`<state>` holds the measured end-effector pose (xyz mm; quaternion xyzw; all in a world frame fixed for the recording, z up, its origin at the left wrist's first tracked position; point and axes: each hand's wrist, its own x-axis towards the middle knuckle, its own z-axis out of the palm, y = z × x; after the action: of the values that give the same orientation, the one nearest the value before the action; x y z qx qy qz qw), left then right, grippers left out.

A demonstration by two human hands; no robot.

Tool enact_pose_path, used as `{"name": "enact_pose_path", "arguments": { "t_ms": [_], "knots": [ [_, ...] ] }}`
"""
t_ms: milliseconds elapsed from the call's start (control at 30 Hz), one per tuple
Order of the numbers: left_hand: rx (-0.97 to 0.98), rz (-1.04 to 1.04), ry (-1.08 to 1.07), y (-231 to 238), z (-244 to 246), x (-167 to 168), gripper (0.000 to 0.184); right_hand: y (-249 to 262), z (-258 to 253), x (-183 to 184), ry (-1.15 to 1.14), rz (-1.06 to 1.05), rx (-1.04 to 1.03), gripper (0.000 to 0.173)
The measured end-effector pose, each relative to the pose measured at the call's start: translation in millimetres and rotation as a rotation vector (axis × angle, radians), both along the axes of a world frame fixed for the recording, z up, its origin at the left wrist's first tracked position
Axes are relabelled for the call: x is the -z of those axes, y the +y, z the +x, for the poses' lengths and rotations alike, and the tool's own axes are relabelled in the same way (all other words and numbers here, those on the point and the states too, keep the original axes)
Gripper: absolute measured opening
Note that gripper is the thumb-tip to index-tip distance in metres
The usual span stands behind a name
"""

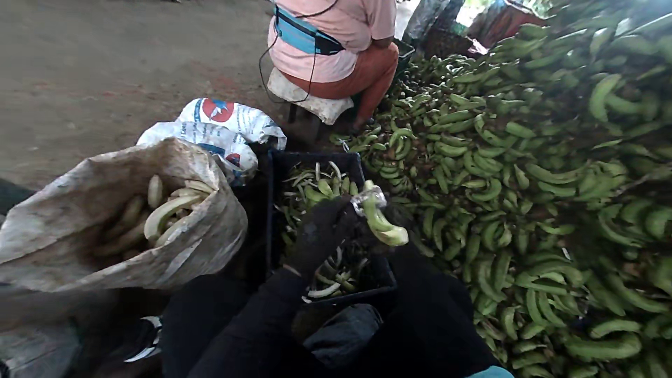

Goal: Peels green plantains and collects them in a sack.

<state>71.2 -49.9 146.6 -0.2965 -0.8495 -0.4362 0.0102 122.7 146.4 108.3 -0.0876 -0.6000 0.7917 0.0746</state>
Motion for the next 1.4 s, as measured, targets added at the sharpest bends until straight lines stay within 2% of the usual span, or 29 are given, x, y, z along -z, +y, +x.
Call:
{"name": "enact_pose_path", "arguments": {
  "t_ms": [33,67,100,167,233,367,433,500,567,600,667,733,833,900,967,1100,1167,1233,1333,1400],
  "knots": [
    [-0.074,-0.001,-0.002,-2.5,-9.4,1.8,0.042,1.3,-1.1,4.4,0.028,0.142,-0.12,0.043],
    [-0.134,0.021,-0.038,-5.7,-17.4,1.0,0.043,-0.5,-2.5,1.2,0.022,0.25,-0.14,0.043],
    [-0.182,0.075,-0.068,-9.1,-23.8,0.1,0.044,-5.2,-3.4,-5.3,-0.003,0.221,-0.079,0.035],
    [-0.225,0.171,-0.098,-12.9,-23.3,-7.3,0.042,-10.7,-0.9,-24.9,0.004,-0.01,0.015,0.03],
    [-0.158,0.224,-0.159,-9.5,-7.6,-17.3,0.041,-12.0,-0.2,-43.2,0.083,-0.07,0.116,0.031],
    [0.025,0.355,-0.28,16.0,43.4,-24.9,0.043,-21.6,-11.9,-66.5,0.154,0.098,0.482,0.041],
    [0.028,0.416,-0.262,25.8,61.6,-24.7,0.041,-26.3,-20.9,-74.2,0.144,0.118,0.656,0.051],
    [0.015,0.436,-0.222,28.3,65.1,-25.1,0.042,-32.1,-21.0,-84.2,0.153,0.195,0.704,0.059],
    [0.013,0.376,-0.228,23.6,55.1,-26.8,0.044,-35.6,-15.2,-85.0,0.198,0.239,0.627,0.054],
    [0.011,0.346,-0.242,20.4,47.4,-27.3,0.044,-35.9,-12.8,-81.2,0.236,0.207,0.551,0.045],
    [0.002,0.295,-0.25,13.4,33.9,-27.5,0.042,-34.4,-10.8,-73.9,0.274,0.015,0.309,0.036],
    [-0.011,0.239,-0.207,6.0,28.1,-29.2,0.043,-30.0,-10.0,-73.0,0.245,-0.082,0.138,0.038],
    [0.0,0.115,-0.132,-2.9,25.8,-31.0,0.045,-26.6,-10.8,-83.2,-0.002,0.099,0.22,0.037],
    [0.005,0.041,-0.104,-4.4,18.4,-30.7,0.045,-17.7,-11.4,-81.8,-0.085,0.247,0.164,0.039],
    [-0.012,0.001,-0.099,-5.7,1.9,-26.8,0.043,-8.3,-6.2,-81.2,-0.13,0.49,0.0,0.037],
    [-0.062,0.038,-0.167,-9.8,-28.1,-13.9,0.043,-10.7,-15.7,-87.7,-0.3,0.593,-0.343,0.039],
    [-0.117,0.055,-0.222,-10.2,-35.9,-7.5,0.042,-3.6,-17.7,-74.9,-0.317,0.484,-0.382,0.047],
    [-0.111,0.071,-0.225,-6.2,-35.2,-2.4,0.041,2.5,-16.4,-61.6,-0.283,0.278,-0.245,0.046],
    [0.019,0.02,-0.132,5.2,-24.6,3.6,0.044,5.8,-22.8,-52.6,-0.129,-0.195,-0.071,0.034],
    [0.058,0.011,-0.01,15.3,-15.5,10.8,0.045,7.8,-28.0,-47.5,-0.031,-0.483,-0.003,0.037]
  ]
}}
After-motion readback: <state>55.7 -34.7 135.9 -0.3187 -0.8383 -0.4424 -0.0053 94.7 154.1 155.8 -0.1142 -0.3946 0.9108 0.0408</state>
